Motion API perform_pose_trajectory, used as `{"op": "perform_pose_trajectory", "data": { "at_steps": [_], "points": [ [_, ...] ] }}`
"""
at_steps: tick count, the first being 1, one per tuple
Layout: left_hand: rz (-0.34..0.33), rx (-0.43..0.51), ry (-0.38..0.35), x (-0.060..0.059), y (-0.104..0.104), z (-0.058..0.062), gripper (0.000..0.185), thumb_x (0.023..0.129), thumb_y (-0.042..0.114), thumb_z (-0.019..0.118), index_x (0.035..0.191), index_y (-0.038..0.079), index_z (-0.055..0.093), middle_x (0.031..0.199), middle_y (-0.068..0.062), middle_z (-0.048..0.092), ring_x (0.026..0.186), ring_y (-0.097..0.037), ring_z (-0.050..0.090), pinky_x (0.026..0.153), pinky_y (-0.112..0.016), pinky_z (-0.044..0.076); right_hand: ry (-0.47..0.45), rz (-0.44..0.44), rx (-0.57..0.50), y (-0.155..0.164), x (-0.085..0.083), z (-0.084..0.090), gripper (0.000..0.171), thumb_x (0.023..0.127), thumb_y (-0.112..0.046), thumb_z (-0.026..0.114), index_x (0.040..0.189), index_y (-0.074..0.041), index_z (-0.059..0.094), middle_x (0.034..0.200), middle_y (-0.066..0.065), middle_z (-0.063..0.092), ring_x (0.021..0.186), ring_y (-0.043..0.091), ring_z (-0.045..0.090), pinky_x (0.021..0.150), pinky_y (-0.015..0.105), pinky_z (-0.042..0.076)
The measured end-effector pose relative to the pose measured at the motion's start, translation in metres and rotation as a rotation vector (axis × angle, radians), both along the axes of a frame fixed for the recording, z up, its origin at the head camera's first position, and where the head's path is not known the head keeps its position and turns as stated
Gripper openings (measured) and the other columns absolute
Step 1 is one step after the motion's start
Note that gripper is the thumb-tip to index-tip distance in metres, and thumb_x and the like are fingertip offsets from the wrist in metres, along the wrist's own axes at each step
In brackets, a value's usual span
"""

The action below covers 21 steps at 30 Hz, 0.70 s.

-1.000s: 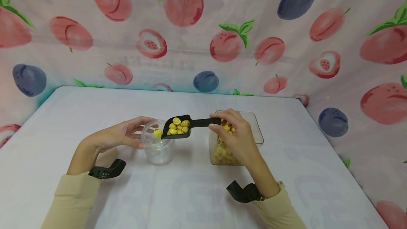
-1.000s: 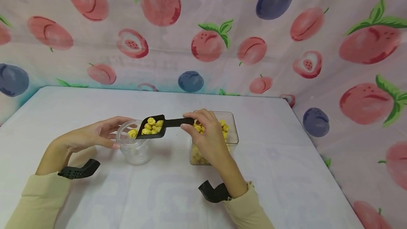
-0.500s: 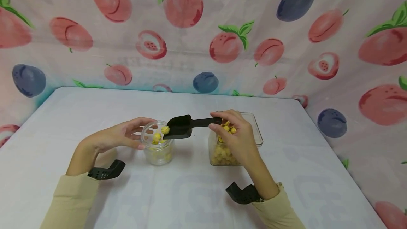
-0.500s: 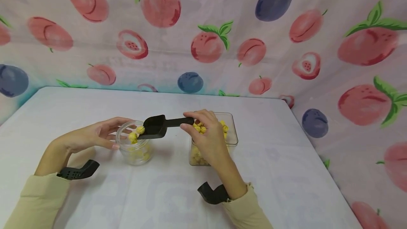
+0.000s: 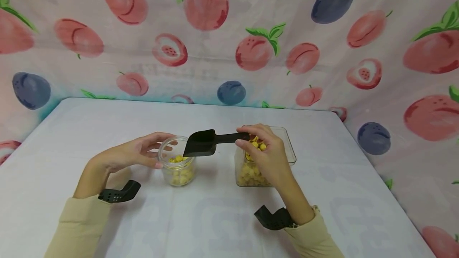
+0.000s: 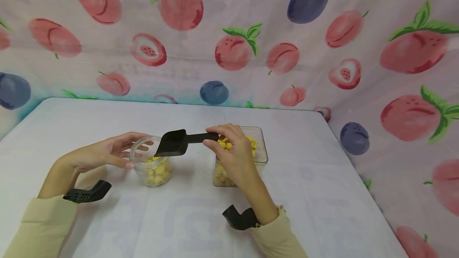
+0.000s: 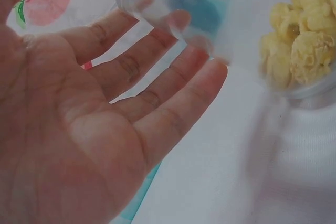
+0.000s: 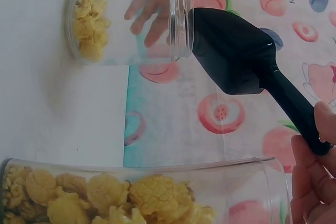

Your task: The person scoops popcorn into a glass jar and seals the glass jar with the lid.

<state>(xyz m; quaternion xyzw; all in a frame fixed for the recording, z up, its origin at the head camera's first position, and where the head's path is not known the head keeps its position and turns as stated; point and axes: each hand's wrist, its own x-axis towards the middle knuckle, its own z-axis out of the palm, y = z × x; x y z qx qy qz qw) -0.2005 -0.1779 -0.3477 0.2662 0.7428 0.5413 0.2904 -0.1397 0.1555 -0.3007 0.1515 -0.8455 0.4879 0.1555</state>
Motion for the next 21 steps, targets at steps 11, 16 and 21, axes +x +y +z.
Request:
{"op": "perform_pose_trajectory", "data": {
  "at_steps": [11,16,21],
  "points": [
    [0.004,-0.015,0.021,0.0017,-0.0006,0.0009,0.069,0.085,0.010,0.066,0.144,0.013,0.029,0.146,-0.016,0.030,0.126,-0.037,0.043,0.094,-0.028,0.046,-0.008,-0.001,-0.032,-0.0012,0.0001,-0.0015,0.024,0.082,-0.017,0.071,0.105,-0.011,0.069,0.096,0.003,0.061,0.086,0.014,0.048,0.063,0.018,0.047],
    [0.000,-0.004,0.039,0.0019,-0.0003,0.0009,0.070,0.085,0.009,0.066,0.144,0.010,0.029,0.146,-0.015,0.031,0.127,-0.039,0.041,0.094,-0.025,0.046,0.004,-0.005,-0.034,0.0008,0.0002,-0.0005,0.024,0.082,-0.016,0.071,0.106,-0.011,0.069,0.096,0.002,0.062,0.086,0.014,0.048,0.066,0.021,0.046],
    [0.001,-0.005,0.043,0.0013,0.0004,0.0006,0.069,0.085,0.009,0.066,0.144,0.011,0.030,0.146,-0.014,0.031,0.128,-0.039,0.040,0.094,-0.023,0.046,-0.006,-0.023,-0.046,0.0052,-0.0001,0.0024,0.024,0.083,-0.017,0.069,0.106,-0.011,0.069,0.095,0.003,0.062,0.086,0.013,0.048,0.072,0.025,0.043]
  ]
}}
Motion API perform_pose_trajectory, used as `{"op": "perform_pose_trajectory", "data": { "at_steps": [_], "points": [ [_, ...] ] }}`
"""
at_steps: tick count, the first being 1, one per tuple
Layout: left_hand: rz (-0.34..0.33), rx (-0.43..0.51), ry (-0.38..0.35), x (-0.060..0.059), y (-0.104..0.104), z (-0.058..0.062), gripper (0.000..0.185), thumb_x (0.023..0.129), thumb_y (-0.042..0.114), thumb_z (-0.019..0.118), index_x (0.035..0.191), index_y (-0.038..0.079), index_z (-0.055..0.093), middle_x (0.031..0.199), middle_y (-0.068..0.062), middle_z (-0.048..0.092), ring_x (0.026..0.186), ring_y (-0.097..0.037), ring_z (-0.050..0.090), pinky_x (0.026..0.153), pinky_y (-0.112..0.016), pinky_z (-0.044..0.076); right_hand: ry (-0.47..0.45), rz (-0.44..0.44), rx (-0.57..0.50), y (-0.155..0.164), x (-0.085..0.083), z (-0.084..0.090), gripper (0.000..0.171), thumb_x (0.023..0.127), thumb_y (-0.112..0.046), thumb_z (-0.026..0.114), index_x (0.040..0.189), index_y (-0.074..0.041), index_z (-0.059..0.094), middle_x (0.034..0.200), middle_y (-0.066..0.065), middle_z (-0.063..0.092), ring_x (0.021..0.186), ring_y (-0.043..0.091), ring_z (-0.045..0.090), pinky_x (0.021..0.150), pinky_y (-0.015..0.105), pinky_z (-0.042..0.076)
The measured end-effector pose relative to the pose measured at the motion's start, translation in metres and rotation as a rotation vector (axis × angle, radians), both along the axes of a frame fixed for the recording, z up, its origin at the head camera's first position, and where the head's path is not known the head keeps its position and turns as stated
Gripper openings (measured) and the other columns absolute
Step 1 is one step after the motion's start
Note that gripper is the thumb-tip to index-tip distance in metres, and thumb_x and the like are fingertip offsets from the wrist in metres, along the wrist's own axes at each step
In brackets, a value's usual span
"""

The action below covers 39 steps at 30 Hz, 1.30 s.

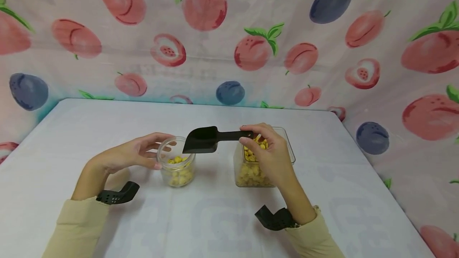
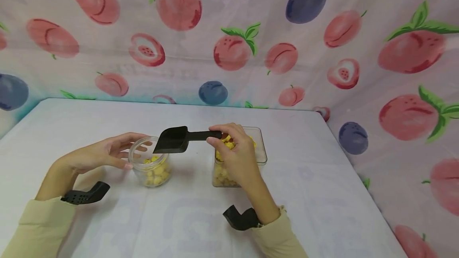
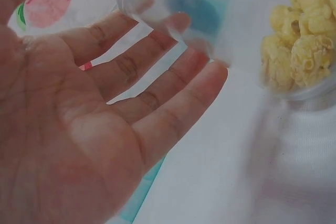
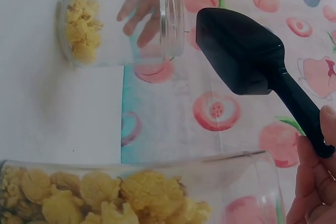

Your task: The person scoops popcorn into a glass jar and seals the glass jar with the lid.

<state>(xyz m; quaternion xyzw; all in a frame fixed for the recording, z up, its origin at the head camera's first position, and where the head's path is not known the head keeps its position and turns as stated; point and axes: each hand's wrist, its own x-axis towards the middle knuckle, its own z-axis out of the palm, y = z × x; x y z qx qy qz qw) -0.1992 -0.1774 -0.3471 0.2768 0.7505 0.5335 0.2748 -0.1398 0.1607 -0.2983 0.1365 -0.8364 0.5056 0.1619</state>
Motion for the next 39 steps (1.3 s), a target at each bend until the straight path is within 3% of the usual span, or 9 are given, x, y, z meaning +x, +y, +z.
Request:
{"op": "perform_pose_trajectory", "data": {
  "at_steps": [8,14,18,22,27,30,34,39],
  "points": [
    [0.011,-0.003,-0.031,-0.001,0.000,0.000,0.069,0.084,0.009,0.067,0.143,0.011,0.030,0.146,-0.015,0.030,0.127,-0.040,0.042,0.093,-0.027,0.047,-0.003,-0.025,-0.031,0.009,-0.001,0.003,0.023,0.084,-0.015,0.068,0.107,-0.010,0.068,0.096,0.005,0.063,0.088,0.012,0.047,0.074,0.025,0.040],
    [0.019,-0.025,-0.019,-0.001,0.001,0.002,0.069,0.084,0.011,0.067,0.143,0.011,0.031,0.146,-0.015,0.031,0.126,-0.040,0.042,0.095,-0.030,0.045,-0.015,-0.051,-0.062,0.018,0.000,0.007,0.023,0.085,-0.015,0.068,0.107,-0.011,0.068,0.093,-0.004,0.060,0.083,0.015,0.046,0.060,0.021,0.040],
    [0.018,-0.007,0.030,-0.001,0.002,0.004,0.072,0.082,0.009,0.069,0.143,0.010,0.030,0.147,-0.015,0.029,0.128,-0.037,0.039,0.097,-0.025,0.043,-0.024,-0.073,-0.088,0.024,0.001,0.012,0.023,0.086,-0.017,0.067,0.108,-0.010,0.067,0.090,-0.010,0.059,0.081,0.016,0.045,0.056,0.021,0.038],
    [0.020,0.032,0.098,0.000,0.003,0.009,0.073,0.081,0.007,0.069,0.143,0.009,0.030,0.147,-0.014,0.029,0.130,-0.022,0.038,0.099,-0.015,0.039,-0.037,-0.098,-0.112,0.030,0.001,0.015,0.025,0.086,-0.018,0.067,0.110,-0.010,0.066,0.091,-0.012,0.060,0.080,0.017,0.044,0.054,0.021,0.037],
    [0.031,0.065,0.175,0.005,0.007,0.018,0.068,0.082,0.006,0.068,0.141,0.009,0.033,0.143,-0.013,0.036,0.126,-0.011,0.041,0.099,-0.014,0.037,-0.024,-0.114,-0.174,0.038,0.001,0.019,0.025,0.086,-0.016,0.067,0.110,-0.007,0.066,0.090,-0.012,0.061,0.081,0.017,0.045,0.059,0.020,0.039],
    [0.073,0.061,0.218,0.009,0.014,0.025,0.065,0.084,0.008,0.067,0.141,0.011,0.036,0.142,-0.004,0.039,0.127,-0.009,0.039,0.101,-0.014,0.036,-0.017,-0.135,-0.230,0.042,0.001,0.021,0.025,0.086,-0.012,0.066,0.110,-0.005,0.066,0.087,-0.013,0.062,0.080,0.015,0.047,0.064,0.020,0.041],
    [0.179,0.021,0.313,0.016,0.029,0.034,0.063,0.083,0.015,0.070,0.138,0.018,0.040,0.140,0.007,0.041,0.130,-0.009,0.037,0.108,-0.019,0.032,0.010,-0.156,-0.302,0.049,0.001,0.024,0.022,0.085,-0.006,0.066,0.107,-0.004,0.067,0.083,-0.010,0.062,0.076,0.014,0.049,0.067,0.018,0.044],
    [0.277,0.012,0.421,0.025,0.047,0.043,0.060,0.082,0.019,0.072,0.136,0.024,0.044,0.138,0.006,0.044,0.131,-0.017,0.036,0.113,-0.042,0.025,0.035,-0.149,-0.413,0.058,0.000,0.028,0.019,0.085,0.000,0.064,0.102,-0.006,0.068,0.082,-0.007,0.063,0.078,0.012,0.053,0.074,0.016,0.049]
  ]
}}
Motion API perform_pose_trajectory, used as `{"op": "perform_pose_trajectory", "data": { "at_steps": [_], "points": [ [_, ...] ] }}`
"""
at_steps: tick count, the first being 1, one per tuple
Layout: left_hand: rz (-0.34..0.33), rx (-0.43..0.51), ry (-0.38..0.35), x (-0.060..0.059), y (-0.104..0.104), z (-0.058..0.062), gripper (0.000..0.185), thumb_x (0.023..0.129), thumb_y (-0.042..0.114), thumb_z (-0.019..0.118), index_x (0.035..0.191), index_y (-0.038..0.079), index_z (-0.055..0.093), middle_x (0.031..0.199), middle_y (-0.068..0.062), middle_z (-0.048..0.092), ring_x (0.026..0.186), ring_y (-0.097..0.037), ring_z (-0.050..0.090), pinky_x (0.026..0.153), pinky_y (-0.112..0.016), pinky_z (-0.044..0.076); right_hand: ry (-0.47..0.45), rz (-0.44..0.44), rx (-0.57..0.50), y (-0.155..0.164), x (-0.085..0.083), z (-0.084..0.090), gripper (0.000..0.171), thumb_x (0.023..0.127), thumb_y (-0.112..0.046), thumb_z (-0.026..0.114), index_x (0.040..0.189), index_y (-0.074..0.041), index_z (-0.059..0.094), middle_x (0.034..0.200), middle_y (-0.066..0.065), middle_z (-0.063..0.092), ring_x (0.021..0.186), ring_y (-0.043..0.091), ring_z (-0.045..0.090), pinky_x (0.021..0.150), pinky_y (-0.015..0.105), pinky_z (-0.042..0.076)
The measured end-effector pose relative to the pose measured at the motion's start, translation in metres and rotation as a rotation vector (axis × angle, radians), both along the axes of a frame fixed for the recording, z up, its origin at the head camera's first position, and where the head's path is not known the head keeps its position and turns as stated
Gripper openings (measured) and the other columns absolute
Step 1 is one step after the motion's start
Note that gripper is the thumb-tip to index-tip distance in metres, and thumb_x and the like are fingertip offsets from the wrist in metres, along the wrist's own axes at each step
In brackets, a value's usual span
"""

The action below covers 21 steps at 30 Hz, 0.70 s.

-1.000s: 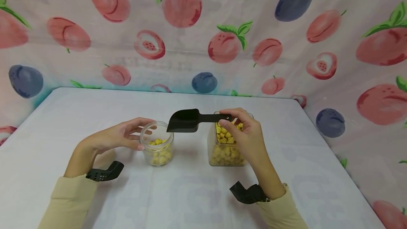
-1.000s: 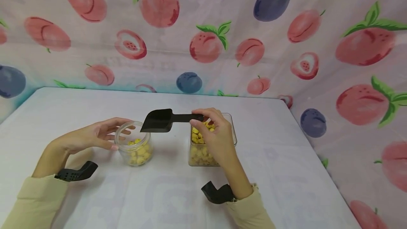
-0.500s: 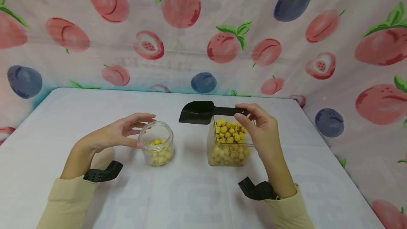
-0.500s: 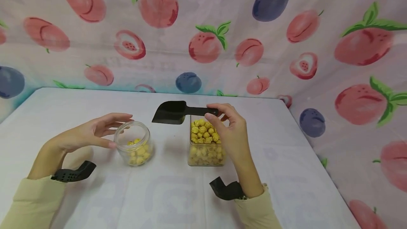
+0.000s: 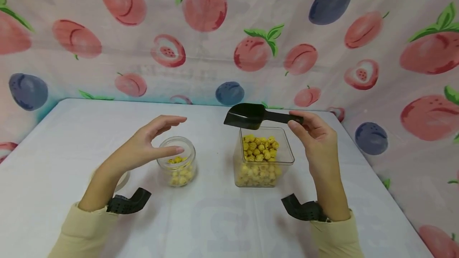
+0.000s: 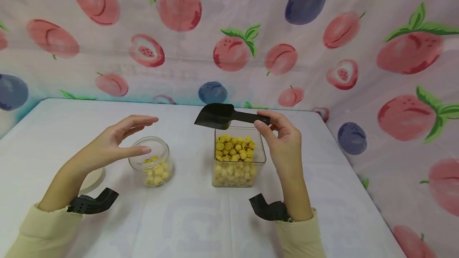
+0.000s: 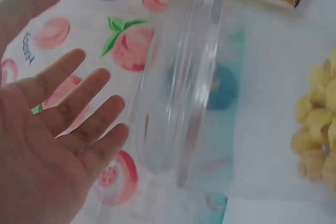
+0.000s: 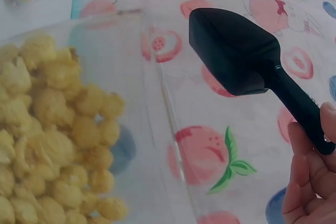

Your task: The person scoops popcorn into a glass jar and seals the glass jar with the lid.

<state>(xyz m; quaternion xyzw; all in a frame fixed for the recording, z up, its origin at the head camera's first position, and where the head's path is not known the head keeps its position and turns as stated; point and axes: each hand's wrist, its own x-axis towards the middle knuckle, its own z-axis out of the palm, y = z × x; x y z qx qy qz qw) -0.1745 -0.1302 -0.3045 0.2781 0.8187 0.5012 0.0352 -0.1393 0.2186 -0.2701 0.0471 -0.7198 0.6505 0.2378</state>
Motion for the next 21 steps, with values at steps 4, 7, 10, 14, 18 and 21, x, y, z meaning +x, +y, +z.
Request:
{"op": "perform_pose_trajectory", "data": {
  "at_steps": [4,7,10,14,18,21],
  "points": [
    [0.016,0.032,0.107,0.005,0.015,0.003,0.059,0.081,0.017,0.072,0.134,0.024,0.047,0.134,0.005,0.047,0.128,-0.017,0.039,0.111,-0.046,0.027,0.017,0.009,-0.067,0.008,0.000,0.004,0.018,0.084,0.002,0.064,0.101,-0.006,0.068,0.084,-0.005,0.068,0.082,0.010,0.059,0.079,0.017,0.050],
    [0.020,0.044,0.187,0.010,0.027,0.005,0.059,0.081,0.015,0.073,0.134,0.024,0.048,0.133,0.006,0.048,0.126,-0.012,0.041,0.110,-0.041,0.031,0.036,0.001,-0.088,0.012,0.000,0.006,0.019,0.084,0.002,0.064,0.102,-0.005,0.068,0.087,-0.003,0.069,0.085,0.010,0.061,0.083,0.018,0.050],
    [0.025,0.055,0.236,0.014,0.039,0.005,0.058,0.082,0.016,0.072,0.134,0.024,0.048,0.133,0.008,0.049,0.126,-0.009,0.042,0.109,-0.036,0.034,0.062,-0.018,-0.100,0.016,0.000,0.008,0.019,0.084,0.002,0.064,0.103,-0.002,0.067,0.085,-0.003,0.068,0.085,0.011,0.061,0.084,0.018,0.049],
    [0.021,0.092,0.251,0.019,0.053,0.002,0.055,0.084,0.015,0.070,0.134,0.022,0.048,0.133,0.006,0.050,0.126,-0.010,0.043,0.109,-0.035,0.035,0.104,-0.049,-0.121,0.020,0.000,0.009,0.021,0.083,0.003,0.065,0.103,0.002,0.066,0.082,-0.002,0.068,0.084,0.011,0.059,0.084,0.019,0.050],
    [0.012,0.143,0.256,0.023,0.065,-0.003,0.054,0.085,0.012,0.068,0.135,0.016,0.047,0.134,0.004,0.049,0.127,-0.012,0.043,0.108,-0.032,0.036,0.124,-0.090,-0.134,0.024,0.001,0.008,0.021,0.082,0.003,0.066,0.103,0.002,0.066,0.082,-0.003,0.070,0.083,0.012,0.059,0.082,0.018,0.050],
    [0.002,0.186,0.261,0.024,0.076,-0.009,0.054,0.085,0.008,0.067,0.135,0.011,0.046,0.136,0.002,0.048,0.127,-0.014,0.044,0.108,-0.031,0.036,0.125,-0.147,-0.095,0.028,0.002,0.008,0.021,0.082,0.001,0.067,0.102,-0.003,0.066,0.078,-0.006,0.070,0.083,0.012,0.056,0.080,0.018,0.047]
  ]
}}
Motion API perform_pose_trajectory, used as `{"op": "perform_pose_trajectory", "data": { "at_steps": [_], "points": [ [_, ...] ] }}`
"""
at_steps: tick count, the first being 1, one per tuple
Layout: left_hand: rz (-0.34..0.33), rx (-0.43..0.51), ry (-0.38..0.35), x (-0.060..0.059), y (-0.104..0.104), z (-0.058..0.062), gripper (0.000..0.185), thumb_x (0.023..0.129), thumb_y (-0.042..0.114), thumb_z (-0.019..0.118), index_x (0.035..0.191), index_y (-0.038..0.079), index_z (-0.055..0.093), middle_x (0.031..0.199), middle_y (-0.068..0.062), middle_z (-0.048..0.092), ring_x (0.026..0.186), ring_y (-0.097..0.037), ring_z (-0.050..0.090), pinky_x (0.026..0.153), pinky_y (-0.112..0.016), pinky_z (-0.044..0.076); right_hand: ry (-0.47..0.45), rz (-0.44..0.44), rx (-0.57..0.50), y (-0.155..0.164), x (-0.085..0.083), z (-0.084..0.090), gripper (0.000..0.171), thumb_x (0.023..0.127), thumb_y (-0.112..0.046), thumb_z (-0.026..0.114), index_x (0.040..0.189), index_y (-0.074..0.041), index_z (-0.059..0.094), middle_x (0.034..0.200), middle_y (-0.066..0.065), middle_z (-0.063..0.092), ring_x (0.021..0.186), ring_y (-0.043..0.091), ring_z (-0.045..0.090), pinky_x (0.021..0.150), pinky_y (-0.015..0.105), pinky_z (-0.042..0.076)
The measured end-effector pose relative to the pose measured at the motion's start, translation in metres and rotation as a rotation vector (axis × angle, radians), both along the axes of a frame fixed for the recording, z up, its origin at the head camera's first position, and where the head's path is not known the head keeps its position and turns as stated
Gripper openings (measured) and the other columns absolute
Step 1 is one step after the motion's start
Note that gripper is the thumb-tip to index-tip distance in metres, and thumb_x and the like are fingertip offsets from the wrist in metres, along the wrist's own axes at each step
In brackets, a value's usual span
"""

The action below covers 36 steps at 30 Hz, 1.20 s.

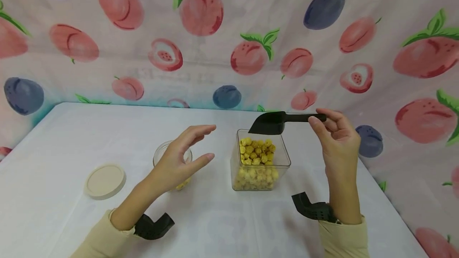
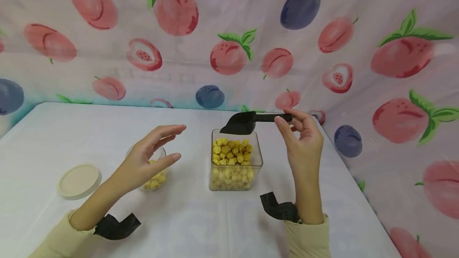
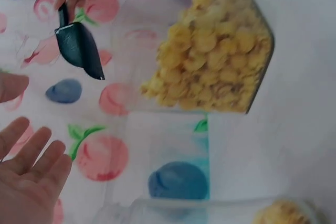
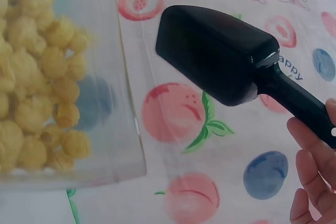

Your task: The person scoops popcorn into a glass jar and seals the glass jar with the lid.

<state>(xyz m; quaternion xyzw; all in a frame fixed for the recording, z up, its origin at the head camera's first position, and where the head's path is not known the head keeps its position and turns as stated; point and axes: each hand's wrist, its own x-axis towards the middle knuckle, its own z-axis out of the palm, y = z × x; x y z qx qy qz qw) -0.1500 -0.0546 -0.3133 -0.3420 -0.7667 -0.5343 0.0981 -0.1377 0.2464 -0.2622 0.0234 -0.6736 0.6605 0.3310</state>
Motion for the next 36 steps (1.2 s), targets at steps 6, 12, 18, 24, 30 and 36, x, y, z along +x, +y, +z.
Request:
{"op": "perform_pose_trajectory", "data": {
  "at_steps": [6,12,18,24,30,36],
  "points": [
    [-0.027,0.072,-0.072,0.004,0.019,-0.012,0.056,0.086,0.007,0.065,0.137,0.011,0.043,0.138,-0.002,0.045,0.127,-0.017,0.044,0.106,-0.033,0.039,0.005,-0.122,0.178,0.004,0.000,-0.001,0.023,0.083,-0.005,0.068,0.106,-0.006,0.065,0.075,-0.015,0.067,0.082,0.015,0.045,0.070,0.024,0.035],
    [-0.039,0.101,-0.191,0.008,0.035,-0.027,0.061,0.085,0.010,0.067,0.139,0.015,0.039,0.141,-0.004,0.042,0.127,-0.021,0.045,0.103,-0.033,0.042,0.059,-0.155,0.323,0.006,0.000,-0.002,0.029,0.084,-0.005,0.067,0.112,0.001,0.064,0.079,-0.022,0.063,0.088,0.007,0.053,0.076,0.022,0.036],
    [-0.039,0.134,-0.329,0.007,0.048,-0.041,0.065,0.083,0.009,0.069,0.140,0.012,0.039,0.143,-0.008,0.038,0.126,-0.027,0.044,0.101,-0.035,0.044,0.107,-0.150,0.452,0.004,-0.002,-0.005,0.031,0.083,-0.002,0.067,0.114,0.001,0.064,0.085,-0.023,0.059,0.089,0.002,0.054,0.079,0.021,0.037],
    [-0.033,0.128,-0.428,0.005,0.057,-0.050,0.069,0.082,0.009,0.071,0.142,0.010,0.036,0.144,-0.012,0.036,0.125,-0.030,0.044,0.100,-0.038,0.045,0.148,-0.183,0.603,-0.003,-0.001,-0.008,0.032,0.081,-0.002,0.069,0.114,-0.003,0.066,0.085,-0.005,0.064,0.087,-0.001,0.050,0.077,0.020,0.037],
    [-0.034,0.147,-0.473,0.004,0.062,-0.052,0.070,0.080,0.008,0.072,0.141,0.011,0.038,0.142,-0.012,0.037,0.123,-0.031,0.045,0.097,-0.040,0.047,0.159,-0.209,0.743,-0.012,0.001,-0.010,0.033,0.080,-0.004,0.071,0.113,-0.007,0.067,0.086,0.016,0.062,0.087,0.014,0.049,0.072,0.021,0.035],
    [-0.065,0.159,-0.475,0.002,0.064,-0.054,0.068,0.081,0.007,0.070,0.141,0.009,0.037,0.140,-0.013,0.037,0.122,-0.032,0.046,0.095,-0.036,0.049,0.178,-0.180,0.829,-0.018,-0.002,-0.014,0.033,0.078,-0.005,0.072,0.110,-0.008,0.068,0.084,0.014,0.061,0.087,0.026,0.049,0.069,0.031,0.032]
  ]
}}
